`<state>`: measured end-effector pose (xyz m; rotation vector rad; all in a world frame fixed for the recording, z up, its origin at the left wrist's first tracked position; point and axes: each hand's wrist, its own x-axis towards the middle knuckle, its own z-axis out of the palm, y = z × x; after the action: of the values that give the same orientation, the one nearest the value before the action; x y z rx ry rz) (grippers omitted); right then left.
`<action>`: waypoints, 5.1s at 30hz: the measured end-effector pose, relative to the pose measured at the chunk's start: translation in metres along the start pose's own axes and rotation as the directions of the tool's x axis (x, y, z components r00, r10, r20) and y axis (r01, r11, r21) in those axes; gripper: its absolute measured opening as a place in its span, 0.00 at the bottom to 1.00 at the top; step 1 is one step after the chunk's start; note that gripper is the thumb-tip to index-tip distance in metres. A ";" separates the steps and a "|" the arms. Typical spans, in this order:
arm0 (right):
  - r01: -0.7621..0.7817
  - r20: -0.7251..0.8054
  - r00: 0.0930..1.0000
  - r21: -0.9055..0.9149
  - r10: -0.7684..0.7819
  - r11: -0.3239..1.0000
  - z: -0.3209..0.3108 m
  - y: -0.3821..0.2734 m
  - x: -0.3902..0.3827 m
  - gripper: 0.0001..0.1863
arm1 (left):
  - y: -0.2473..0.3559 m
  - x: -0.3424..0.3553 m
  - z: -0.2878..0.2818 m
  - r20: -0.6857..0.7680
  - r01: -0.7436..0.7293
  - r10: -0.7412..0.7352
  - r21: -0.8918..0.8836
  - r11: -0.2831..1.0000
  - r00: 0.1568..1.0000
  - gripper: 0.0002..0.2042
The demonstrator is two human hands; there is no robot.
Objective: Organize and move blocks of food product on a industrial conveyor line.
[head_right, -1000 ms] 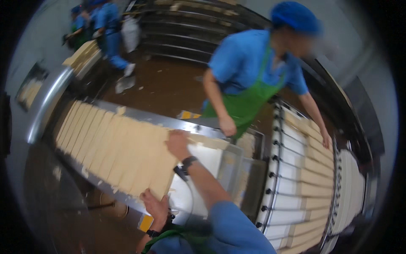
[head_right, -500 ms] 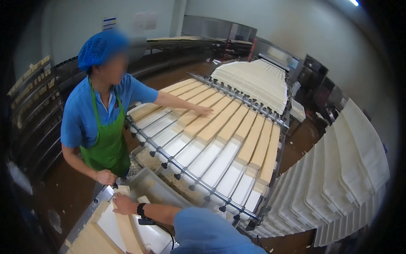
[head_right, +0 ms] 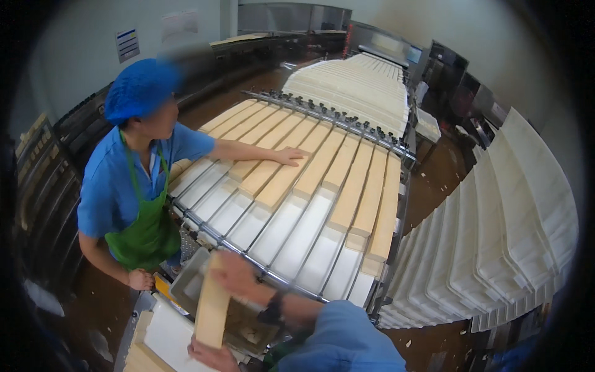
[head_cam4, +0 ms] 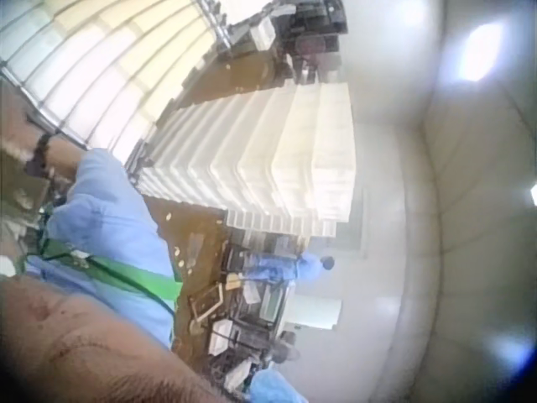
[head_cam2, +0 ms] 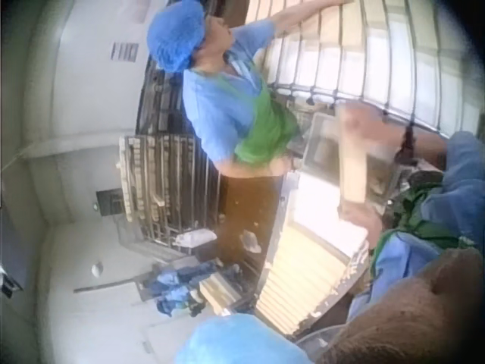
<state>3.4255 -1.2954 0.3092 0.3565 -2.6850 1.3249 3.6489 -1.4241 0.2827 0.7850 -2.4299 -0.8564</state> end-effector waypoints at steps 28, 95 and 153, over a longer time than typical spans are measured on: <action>0.102 0.095 0.994 -0.580 -0.057 0.808 -0.161 0.199 0.000 0.41 | 0.234 0.032 0.234 0.494 -0.216 0.576 -0.607 0.765 0.652 0.25; 0.318 0.403 0.880 -0.104 -0.253 0.942 0.181 -0.074 -0.087 0.33 | -0.152 -0.058 -0.080 -0.134 0.397 -0.375 0.251 0.883 0.917 0.39; 0.660 0.548 0.183 0.547 -0.816 0.515 0.341 -0.229 -0.137 0.24 | -0.204 -0.121 -0.143 -0.567 0.766 -0.636 -0.013 0.642 0.523 0.36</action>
<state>3.6150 -1.6800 0.2479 2.4200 -2.0705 1.1532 3.8936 -1.5386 0.2214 1.9209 -1.6748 -0.4723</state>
